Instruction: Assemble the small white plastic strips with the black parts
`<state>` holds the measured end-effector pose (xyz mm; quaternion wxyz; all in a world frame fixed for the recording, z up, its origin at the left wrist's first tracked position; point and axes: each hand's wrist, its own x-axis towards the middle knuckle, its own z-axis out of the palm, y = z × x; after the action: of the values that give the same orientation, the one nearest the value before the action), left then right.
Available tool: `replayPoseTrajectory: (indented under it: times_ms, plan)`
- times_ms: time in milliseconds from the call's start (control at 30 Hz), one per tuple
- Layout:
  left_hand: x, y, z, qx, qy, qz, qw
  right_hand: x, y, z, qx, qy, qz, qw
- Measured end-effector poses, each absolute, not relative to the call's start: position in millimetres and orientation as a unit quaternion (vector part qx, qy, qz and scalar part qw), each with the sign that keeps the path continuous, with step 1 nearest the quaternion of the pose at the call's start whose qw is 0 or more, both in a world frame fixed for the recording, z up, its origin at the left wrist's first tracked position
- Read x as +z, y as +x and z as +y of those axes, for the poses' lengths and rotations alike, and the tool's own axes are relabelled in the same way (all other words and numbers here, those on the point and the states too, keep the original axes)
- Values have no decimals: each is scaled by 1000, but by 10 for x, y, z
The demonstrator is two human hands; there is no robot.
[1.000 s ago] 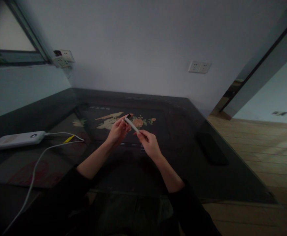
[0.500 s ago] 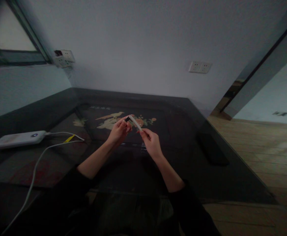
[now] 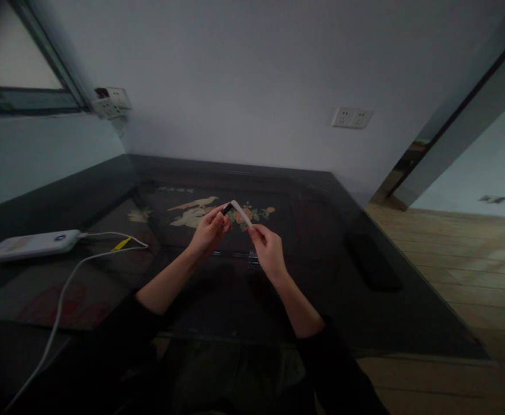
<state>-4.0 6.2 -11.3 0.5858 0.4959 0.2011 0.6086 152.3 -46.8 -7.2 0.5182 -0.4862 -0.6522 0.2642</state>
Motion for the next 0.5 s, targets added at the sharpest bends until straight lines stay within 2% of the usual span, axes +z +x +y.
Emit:
replayPoseTrajectory:
  times_ms: [367,500]
  plan:
    - [16,-17,1,611,457,165,625,-52,1479,-527,352,-425,-679,484]
    - [-4,-14,6,606,465,166,623,-56,1488,-510,352,-434,-673,484]
